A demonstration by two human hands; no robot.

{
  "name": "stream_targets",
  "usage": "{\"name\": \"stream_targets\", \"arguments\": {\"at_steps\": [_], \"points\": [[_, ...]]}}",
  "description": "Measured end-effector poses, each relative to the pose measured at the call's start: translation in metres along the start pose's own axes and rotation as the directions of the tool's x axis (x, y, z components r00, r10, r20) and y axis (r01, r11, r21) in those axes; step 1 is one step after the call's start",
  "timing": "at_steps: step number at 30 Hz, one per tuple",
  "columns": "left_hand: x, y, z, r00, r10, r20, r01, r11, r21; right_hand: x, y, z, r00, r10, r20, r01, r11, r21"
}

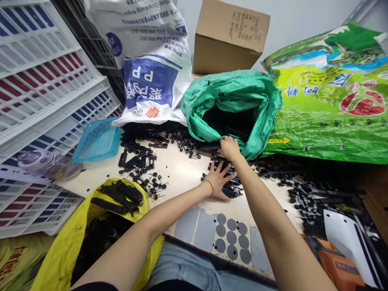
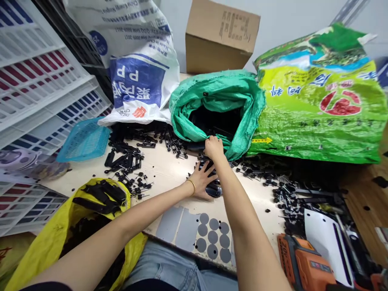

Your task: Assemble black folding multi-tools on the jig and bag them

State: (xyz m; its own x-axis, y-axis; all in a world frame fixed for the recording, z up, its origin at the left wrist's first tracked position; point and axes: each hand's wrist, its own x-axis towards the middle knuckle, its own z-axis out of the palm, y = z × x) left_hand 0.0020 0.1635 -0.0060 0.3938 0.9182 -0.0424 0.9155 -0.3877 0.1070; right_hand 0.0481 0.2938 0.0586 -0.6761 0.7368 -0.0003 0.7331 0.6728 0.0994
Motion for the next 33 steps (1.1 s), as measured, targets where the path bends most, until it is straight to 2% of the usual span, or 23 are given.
{"name": "stream_targets", "arguments": {"at_steps": [2, 5, 8, 10, 11, 13, 14, 16, 18, 19, 22, 24, 26, 28, 29, 30, 31, 32, 33], "points": [[0.001, 0.0, 0.002, 1.0, -0.001, -0.003, 0.001, 1.0, -0.01, -0.007, 0.005, -0.015, 0.996, -0.086, -0.003, 0.086, 0.996, 0.003], [0.001, -0.001, 0.002, 1.0, -0.003, 0.002, 0.003, 1.0, -0.026, -0.017, 0.023, -0.041, 0.983, -0.14, -0.116, 0.144, 0.989, 0.032], [0.0, 0.0, -0.002, 1.0, 0.001, 0.001, -0.001, 1.0, -0.031, -0.016, 0.05, -0.056, 0.955, 0.002, -0.296, 0.029, 0.994, 0.101], [-0.001, -0.001, -0.005, 1.0, 0.005, -0.009, -0.006, 1.0, -0.031, -0.01, 0.066, -0.052, 0.923, 0.13, -0.362, -0.07, 0.982, 0.175], [-0.001, -0.001, -0.006, 1.0, 0.008, -0.016, -0.009, 1.0, -0.03, -0.006, 0.071, -0.045, 0.914, 0.19, -0.358, -0.117, 0.97, 0.215], [-0.002, -0.002, -0.006, 0.999, 0.007, -0.046, -0.008, 1.0, -0.024, -0.001, 0.077, -0.028, 0.905, 0.324, -0.275, -0.228, 0.916, 0.33], [-0.001, -0.003, -0.004, 0.998, 0.005, -0.065, -0.007, 1.0, -0.019, 0.0, 0.079, -0.019, 0.885, 0.417, -0.207, -0.299, 0.849, 0.435], [-0.001, -0.005, -0.002, 0.993, 0.002, -0.116, -0.003, 1.0, -0.012, 0.001, 0.081, -0.006, 0.806, 0.59, -0.044, -0.412, 0.612, 0.675], [-0.001, -0.004, -0.001, 0.988, -0.001, -0.155, -0.003, 1.0, -0.026, 0.001, 0.084, -0.003, 0.735, 0.672, 0.089, -0.427, 0.357, 0.83], [-0.001, -0.002, -0.002, 0.986, -0.003, -0.165, -0.004, 0.999, -0.042, 0.002, 0.086, -0.006, 0.723, 0.68, 0.125, -0.41, 0.275, 0.87], [-0.002, 0.0, -0.018, 0.978, -0.012, -0.207, -0.01, 0.994, -0.106, 0.0, 0.089, -0.026, 0.734, 0.661, 0.158, -0.341, 0.156, 0.927], [-0.009, -0.011, -0.036, 0.95, -0.12, -0.29, 0.078, 0.985, -0.151, -0.009, 0.086, -0.041, 0.744, 0.65, 0.155, -0.284, 0.098, 0.954], [-0.025, -0.039, -0.054, 0.866, -0.346, -0.361, 0.288, 0.935, -0.207, -0.033, 0.079, -0.051, 0.786, 0.607, 0.117, -0.19, 0.056, 0.98], [-0.056, -0.083, -0.065, 0.771, -0.533, -0.349, 0.475, 0.846, -0.242, -0.071, 0.07, -0.052, 0.859, 0.508, 0.067, -0.092, 0.026, 0.995], [-0.076, -0.108, -0.067, 0.714, -0.611, -0.343, 0.557, 0.792, -0.251, -0.095, 0.065, -0.048, 0.893, 0.446, 0.054, -0.077, 0.035, 0.996], [-0.098, -0.133, -0.066, 0.626, -0.705, -0.334, 0.659, 0.707, -0.258, -0.119, 0.059, -0.042, 0.92, 0.387, 0.064, -0.091, 0.052, 0.994], [-0.12, -0.155, -0.064, 0.459, -0.826, -0.327, 0.794, 0.546, -0.267, -0.145, 0.053, -0.034, 0.94, 0.336, 0.063, -0.102, 0.101, 0.99], [-0.141, -0.174, -0.059, 0.393, -0.857, -0.333, 0.836, 0.484, -0.26, -0.169, 0.046, -0.025, 0.96, 0.275, 0.055, -0.114, 0.203, 0.973], [-0.159, -0.189, -0.054, 0.382, -0.861, -0.335, 0.844, 0.473, -0.254, -0.191, 0.037, -0.014, 0.978, 0.201, 0.052, -0.115, 0.315, 0.942]]}}
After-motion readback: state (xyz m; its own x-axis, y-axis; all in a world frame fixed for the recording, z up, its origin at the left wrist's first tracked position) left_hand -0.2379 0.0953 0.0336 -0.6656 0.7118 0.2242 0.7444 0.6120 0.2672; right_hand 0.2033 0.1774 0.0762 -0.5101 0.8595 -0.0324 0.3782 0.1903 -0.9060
